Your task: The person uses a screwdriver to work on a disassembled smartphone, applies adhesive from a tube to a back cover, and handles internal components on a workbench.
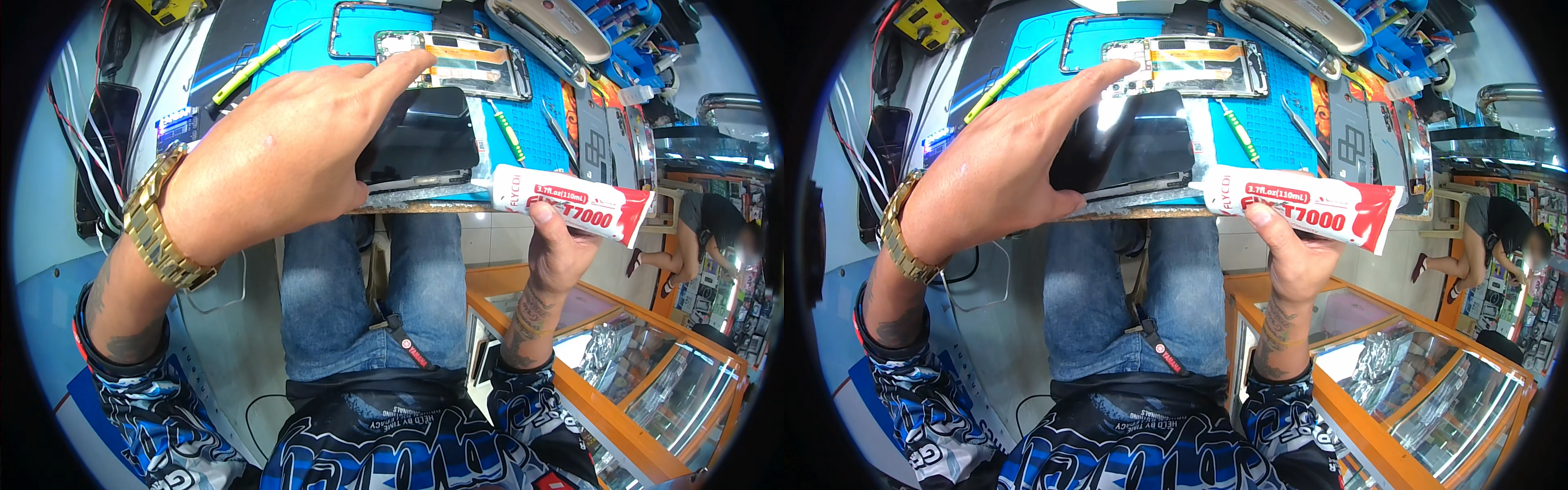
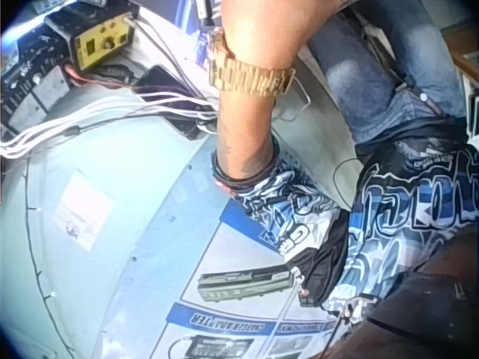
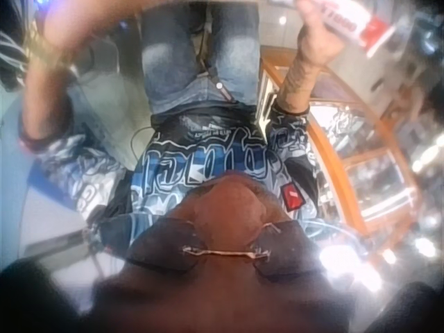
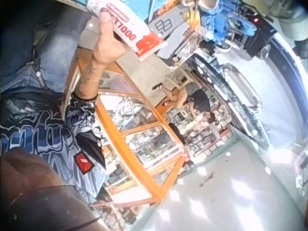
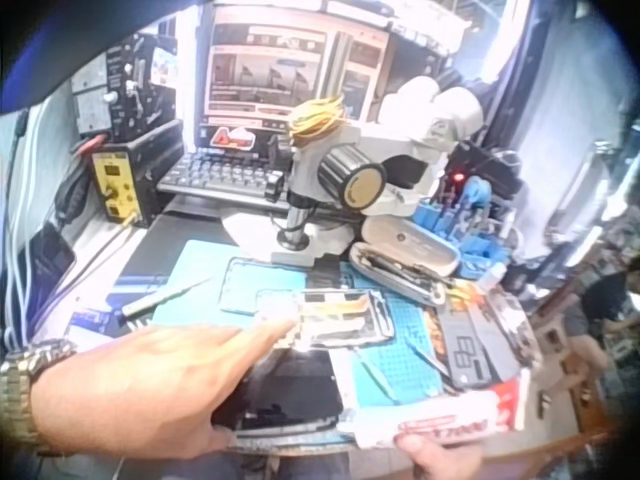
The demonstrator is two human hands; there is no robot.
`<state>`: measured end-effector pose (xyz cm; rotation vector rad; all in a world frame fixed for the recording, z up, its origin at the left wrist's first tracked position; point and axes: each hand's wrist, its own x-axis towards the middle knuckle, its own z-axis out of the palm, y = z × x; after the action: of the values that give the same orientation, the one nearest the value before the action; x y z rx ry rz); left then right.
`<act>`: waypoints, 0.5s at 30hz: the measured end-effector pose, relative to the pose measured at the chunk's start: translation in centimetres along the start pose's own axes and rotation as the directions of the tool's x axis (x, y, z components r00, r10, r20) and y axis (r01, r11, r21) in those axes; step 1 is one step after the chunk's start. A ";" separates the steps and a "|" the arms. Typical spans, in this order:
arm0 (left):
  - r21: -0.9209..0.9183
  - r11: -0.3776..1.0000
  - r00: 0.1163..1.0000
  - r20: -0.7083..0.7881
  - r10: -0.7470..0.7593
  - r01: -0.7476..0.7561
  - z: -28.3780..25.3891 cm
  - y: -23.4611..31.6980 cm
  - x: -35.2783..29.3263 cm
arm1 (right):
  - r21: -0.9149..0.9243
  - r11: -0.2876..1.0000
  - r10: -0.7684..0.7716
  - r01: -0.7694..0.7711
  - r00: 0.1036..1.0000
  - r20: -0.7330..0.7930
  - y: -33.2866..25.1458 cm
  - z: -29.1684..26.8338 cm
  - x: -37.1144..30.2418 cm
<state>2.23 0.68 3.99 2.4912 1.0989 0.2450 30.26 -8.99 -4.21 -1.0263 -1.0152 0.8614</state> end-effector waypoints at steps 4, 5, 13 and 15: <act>0.001 1.000 1.000 -0.002 0.006 -0.006 -0.1 0.1 -0.1 | -0.005 1.000 0.010 -0.010 1.000 0.004 0.0 0.0 0.1; 0.005 1.000 1.000 -0.007 0.008 -0.008 0.0 0.0 -0.1 | 0.001 1.000 0.011 -0.011 1.000 0.007 -0.1 -0.1 0.2; -0.001 1.000 1.000 -0.009 0.008 -0.008 0.0 0.0 -0.1 | 0.002 1.000 0.012 -0.012 1.000 0.008 -0.3 0.4 0.3; -0.002 1.000 1.000 -0.016 0.020 -0.020 0.0 -0.1 -0.1 | -0.012 1.000 0.006 -0.006 1.000 0.000 -0.3 0.3 0.4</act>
<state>2.16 0.65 3.92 2.5035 1.0805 0.2718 30.10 -8.66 -3.82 -1.0395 -1.0185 0.8608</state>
